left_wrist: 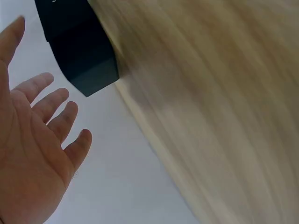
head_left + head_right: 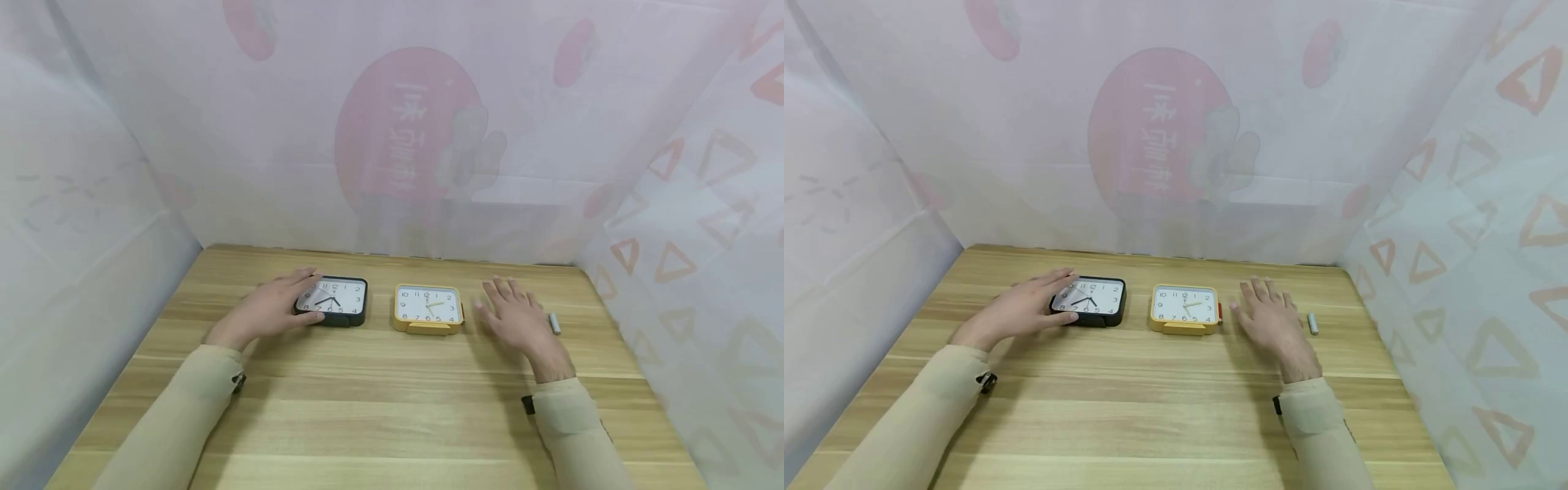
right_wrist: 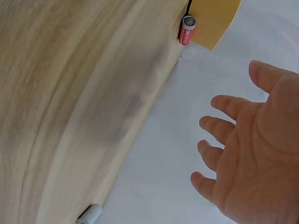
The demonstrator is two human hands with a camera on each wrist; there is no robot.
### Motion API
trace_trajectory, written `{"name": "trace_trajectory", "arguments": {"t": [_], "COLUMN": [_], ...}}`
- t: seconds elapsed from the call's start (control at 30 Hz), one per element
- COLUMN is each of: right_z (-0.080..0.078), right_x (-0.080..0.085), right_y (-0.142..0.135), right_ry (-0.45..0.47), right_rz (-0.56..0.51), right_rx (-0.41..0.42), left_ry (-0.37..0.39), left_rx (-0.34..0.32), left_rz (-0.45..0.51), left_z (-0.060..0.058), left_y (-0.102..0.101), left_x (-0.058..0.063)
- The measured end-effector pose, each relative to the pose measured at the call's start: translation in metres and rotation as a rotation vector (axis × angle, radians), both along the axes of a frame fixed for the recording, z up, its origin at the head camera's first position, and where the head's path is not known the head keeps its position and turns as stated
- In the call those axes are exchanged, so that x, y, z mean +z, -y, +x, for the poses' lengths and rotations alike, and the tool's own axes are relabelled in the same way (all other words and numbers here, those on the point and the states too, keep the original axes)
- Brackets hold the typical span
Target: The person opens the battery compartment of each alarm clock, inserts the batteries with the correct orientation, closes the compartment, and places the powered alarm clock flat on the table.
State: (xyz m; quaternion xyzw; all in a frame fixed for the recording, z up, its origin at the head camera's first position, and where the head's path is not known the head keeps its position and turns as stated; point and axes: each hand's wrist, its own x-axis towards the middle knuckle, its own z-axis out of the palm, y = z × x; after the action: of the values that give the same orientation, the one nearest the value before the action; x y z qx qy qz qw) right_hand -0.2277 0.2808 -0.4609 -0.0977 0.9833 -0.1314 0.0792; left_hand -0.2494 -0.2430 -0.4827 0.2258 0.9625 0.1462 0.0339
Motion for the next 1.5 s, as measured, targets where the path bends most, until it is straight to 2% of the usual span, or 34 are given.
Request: {"name": "trace_trajectory", "arguments": {"t": [0.23, 0.43, 0.57, 0.7, 0.97, 1.23, 1.5], "right_z": [0.0, -0.001, -0.001, -0.002, -0.001, 0.0, 0.006], "right_x": [-0.003, -0.004, -0.004, -0.003, 0.0, 0.002, 0.003], "right_y": [0.002, 0.001, 0.002, 0.003, 0.01, 0.016, 0.023], "right_ry": [-0.011, 0.003, 0.0, -0.01, -0.03, -0.037, -0.055], "right_rz": [0.007, 0.012, 0.007, 0.011, 0.02, 0.016, -0.017], "right_rx": [0.009, 0.02, 0.026, 0.036, 0.045, 0.052, 0.074], "left_ry": [0.057, 0.128, 0.142, 0.136, 0.1, 0.024, -0.031], "left_rx": [-0.017, -0.014, -0.014, -0.015, 0.036, 0.04, 0.023], "left_rz": [-0.009, 0.016, 0.043, 0.071, 0.12, 0.101, 0.081], "left_z": [-0.014, -0.018, -0.021, -0.022, -0.019, -0.007, 0.001], "left_y": [-0.006, -0.009, -0.012, -0.014, -0.02, -0.024, -0.029], "left_x": [-0.006, -0.005, -0.005, -0.005, 0.001, 0.008, 0.009]}}
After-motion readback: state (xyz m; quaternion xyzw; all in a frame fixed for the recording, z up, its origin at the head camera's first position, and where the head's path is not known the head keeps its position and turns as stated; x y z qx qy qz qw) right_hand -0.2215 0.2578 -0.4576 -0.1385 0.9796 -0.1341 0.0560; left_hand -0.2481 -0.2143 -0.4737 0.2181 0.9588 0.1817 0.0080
